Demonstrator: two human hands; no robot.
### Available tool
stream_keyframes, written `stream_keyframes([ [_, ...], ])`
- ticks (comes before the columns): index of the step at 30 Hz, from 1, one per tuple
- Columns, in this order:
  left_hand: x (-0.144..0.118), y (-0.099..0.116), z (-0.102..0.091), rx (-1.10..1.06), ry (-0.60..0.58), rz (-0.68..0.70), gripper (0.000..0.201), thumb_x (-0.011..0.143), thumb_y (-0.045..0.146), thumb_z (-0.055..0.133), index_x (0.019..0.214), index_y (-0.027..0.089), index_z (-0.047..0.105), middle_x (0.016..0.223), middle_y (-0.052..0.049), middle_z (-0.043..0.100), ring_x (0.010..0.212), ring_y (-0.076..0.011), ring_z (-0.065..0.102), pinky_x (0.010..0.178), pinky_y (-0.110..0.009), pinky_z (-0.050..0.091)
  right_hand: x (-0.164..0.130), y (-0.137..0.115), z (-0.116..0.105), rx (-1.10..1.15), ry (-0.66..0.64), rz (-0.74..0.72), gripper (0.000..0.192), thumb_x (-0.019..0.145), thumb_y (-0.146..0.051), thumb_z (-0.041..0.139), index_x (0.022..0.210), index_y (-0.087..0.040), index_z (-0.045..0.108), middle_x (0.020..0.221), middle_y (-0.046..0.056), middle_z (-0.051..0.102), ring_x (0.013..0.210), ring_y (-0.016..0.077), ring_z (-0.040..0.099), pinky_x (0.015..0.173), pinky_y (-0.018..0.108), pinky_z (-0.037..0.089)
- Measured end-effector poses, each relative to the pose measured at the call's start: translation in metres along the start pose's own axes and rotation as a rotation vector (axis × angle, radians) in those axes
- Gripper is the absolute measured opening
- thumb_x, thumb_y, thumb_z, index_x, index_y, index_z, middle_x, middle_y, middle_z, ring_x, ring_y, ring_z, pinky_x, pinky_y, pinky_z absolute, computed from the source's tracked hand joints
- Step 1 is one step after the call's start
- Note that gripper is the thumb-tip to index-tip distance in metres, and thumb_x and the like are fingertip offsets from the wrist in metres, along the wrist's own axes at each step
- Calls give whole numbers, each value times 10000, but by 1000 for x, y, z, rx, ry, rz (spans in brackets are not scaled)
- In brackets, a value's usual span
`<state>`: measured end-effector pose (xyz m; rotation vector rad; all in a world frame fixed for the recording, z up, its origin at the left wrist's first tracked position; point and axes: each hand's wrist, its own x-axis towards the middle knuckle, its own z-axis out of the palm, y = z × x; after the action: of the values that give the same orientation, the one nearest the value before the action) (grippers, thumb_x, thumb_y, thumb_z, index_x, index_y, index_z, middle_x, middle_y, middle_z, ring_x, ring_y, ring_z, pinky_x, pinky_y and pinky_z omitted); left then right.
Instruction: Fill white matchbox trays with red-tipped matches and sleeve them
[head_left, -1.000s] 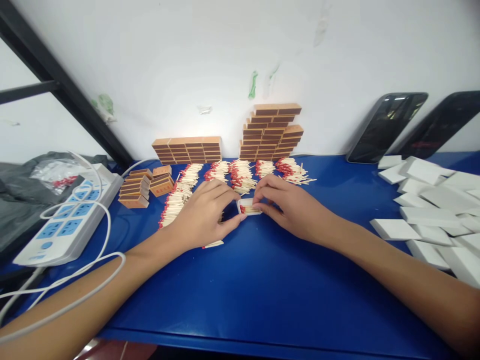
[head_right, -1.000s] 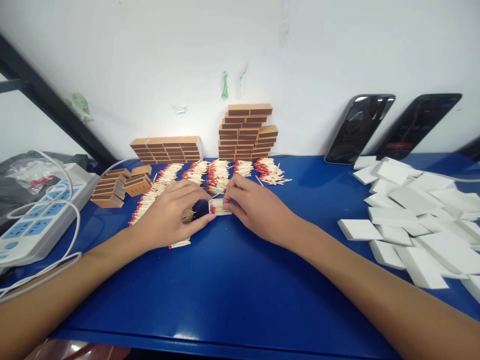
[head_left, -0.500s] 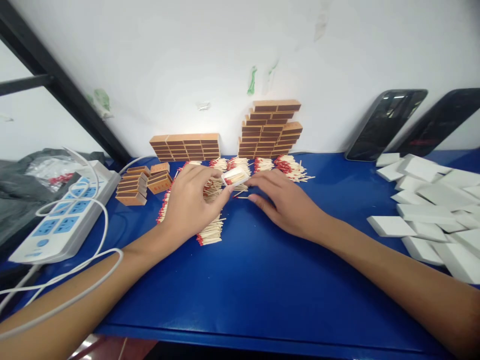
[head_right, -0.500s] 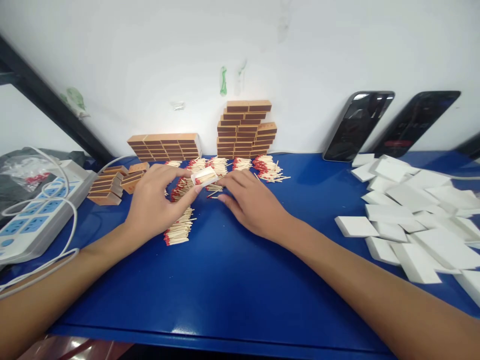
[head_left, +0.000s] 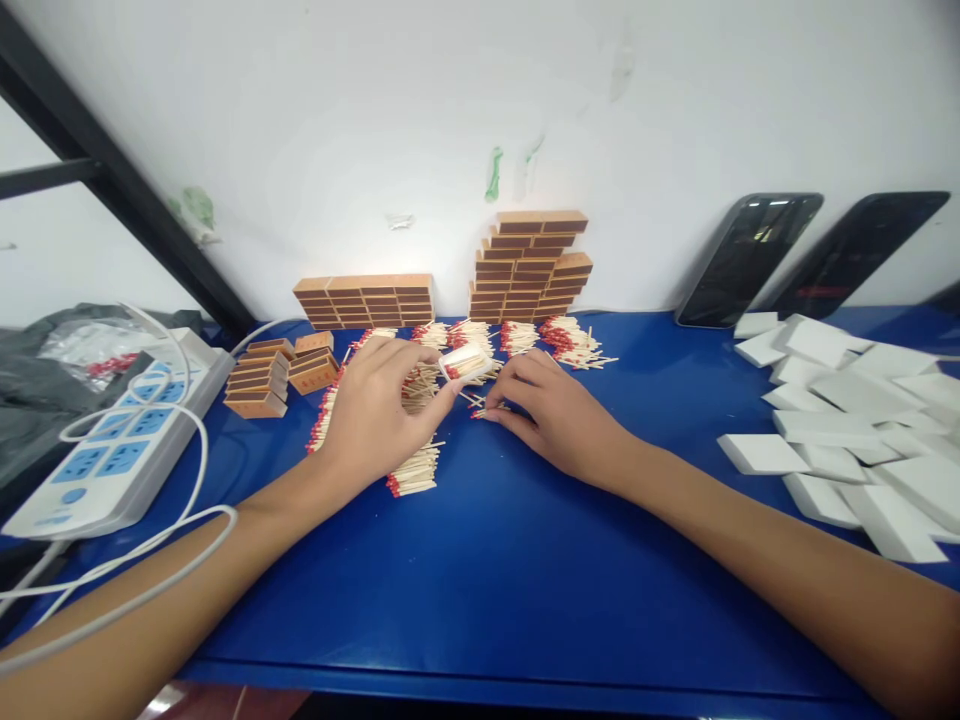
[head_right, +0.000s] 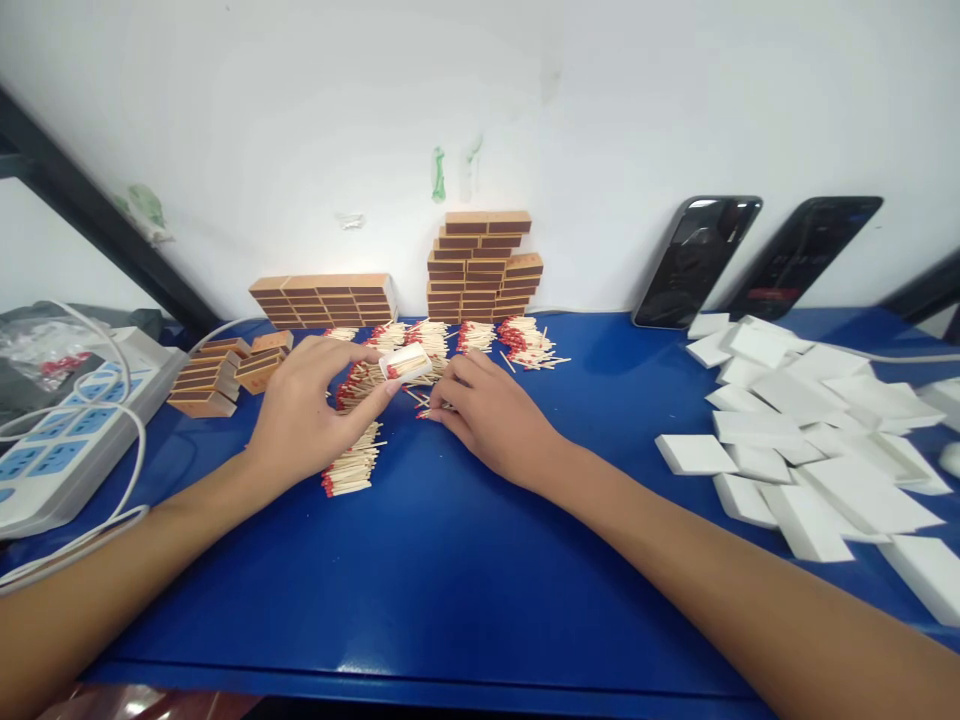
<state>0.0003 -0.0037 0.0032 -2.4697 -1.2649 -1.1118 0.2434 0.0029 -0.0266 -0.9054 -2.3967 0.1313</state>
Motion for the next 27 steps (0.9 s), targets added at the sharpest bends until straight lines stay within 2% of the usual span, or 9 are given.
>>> stream_keyframes([
  [4, 0, 0, 1, -16, -21, 17, 212, 988, 405, 694, 1032, 198, 712, 1019, -65, 777, 978, -259, 669, 932, -443, 532, 0, -1, -6, 20, -60, 75, 133, 1050, -294, 618, 946, -215, 643, 998, 97, 652, 997, 273, 565, 900, 424, 487],
  [9, -1, -2, 2, -25, -32, 15, 232, 982, 416, 698, 1052, 195, 708, 1040, -73, 774, 1004, -267, 675, 954, -453, 536, 0, 1, -13, 40, -114, 82, 154, 1072, -275, 561, 934, -216, 596, 1000, 104, 650, 989, 272, 566, 884, 417, 476],
  [17, -3, -4, 3, -16, -53, 49, 238, 990, 423, 692, 1071, 199, 701, 1059, -77, 773, 1027, -271, 689, 1006, -476, 530, 0, 5, -15, 30, -47, 120, 149, 1065, -208, 518, 925, -231, 563, 954, 81, 680, 920, 251, 588, 812, 385, 473],
  [23, -4, -3, 3, -20, -99, 74, 235, 1000, 408, 681, 1092, 193, 697, 1067, -79, 770, 1017, -269, 692, 994, -472, 535, 1, 4, -20, 36, 63, 114, 77, 1052, -207, 561, 1065, -228, 634, 1049, 91, 724, 992, 256, 636, 854, 390, 502],
  [27, -3, -5, 3, 2, -52, 71, 235, 992, 402, 691, 1070, 180, 698, 1051, -86, 767, 1011, -279, 691, 966, -467, 540, 1, 7, -19, 52, -5, 87, 156, 1073, -207, 518, 1017, -210, 663, 1009, 95, 698, 985, 254, 635, 852, 386, 503],
])
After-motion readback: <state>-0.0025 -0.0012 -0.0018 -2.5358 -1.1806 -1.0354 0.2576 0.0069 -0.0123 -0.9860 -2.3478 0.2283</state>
